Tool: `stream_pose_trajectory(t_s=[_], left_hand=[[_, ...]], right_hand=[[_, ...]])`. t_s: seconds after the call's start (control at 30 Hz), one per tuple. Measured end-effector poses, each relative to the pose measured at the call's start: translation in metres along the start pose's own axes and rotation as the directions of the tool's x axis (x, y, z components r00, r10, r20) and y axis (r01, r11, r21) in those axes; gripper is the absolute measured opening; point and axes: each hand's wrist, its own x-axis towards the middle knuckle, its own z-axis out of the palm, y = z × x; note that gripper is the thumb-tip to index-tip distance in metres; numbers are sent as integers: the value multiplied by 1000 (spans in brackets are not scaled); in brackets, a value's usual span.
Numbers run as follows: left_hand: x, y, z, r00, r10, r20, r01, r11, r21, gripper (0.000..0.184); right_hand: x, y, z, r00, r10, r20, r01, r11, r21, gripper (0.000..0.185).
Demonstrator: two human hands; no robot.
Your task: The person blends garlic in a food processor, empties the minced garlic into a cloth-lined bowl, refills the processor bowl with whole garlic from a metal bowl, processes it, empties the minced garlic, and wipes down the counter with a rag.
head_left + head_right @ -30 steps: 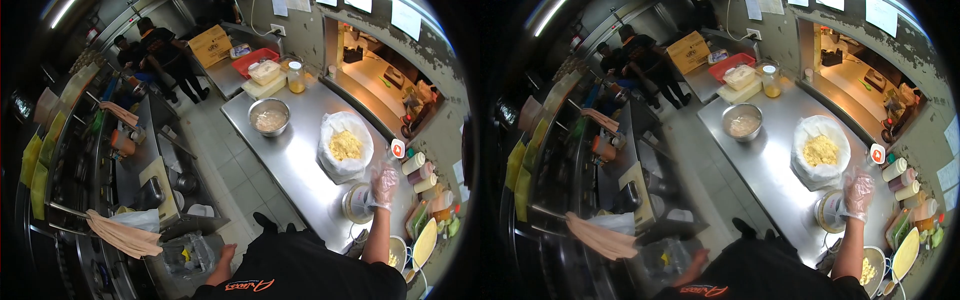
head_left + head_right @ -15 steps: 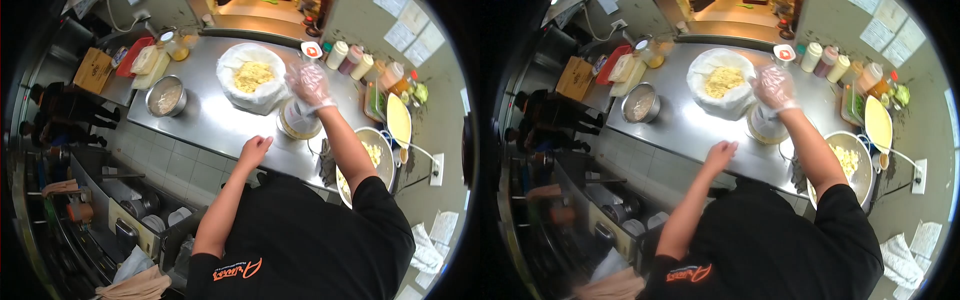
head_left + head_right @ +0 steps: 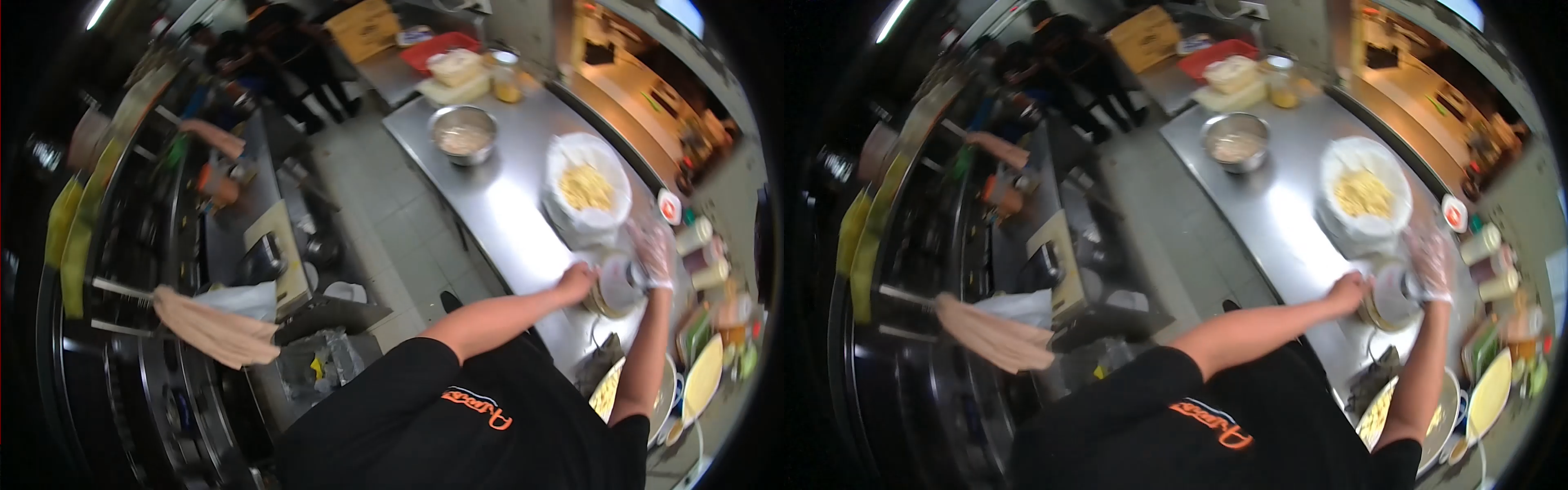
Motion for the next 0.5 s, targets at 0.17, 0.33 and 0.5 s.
stream_pose_trajectory(t_s=[0.17, 0.33, 0.5], left_hand=[[-11, 40, 21, 994, -107, 6, 106, 976, -187, 41], [-4, 49, 33, 986, -161, -43, 144, 953, -266, 38], [10, 45, 35, 980, -191, -53, 167, 942, -292, 37]], right_hand=[[8, -16, -56, 986, 45, 158, -31, 995, -93, 40], [17, -9, -59, 980, 63, 191, -91, 986, 139, 38], [34, -9, -54, 972, 22, 235, -46, 994, 96, 32]])
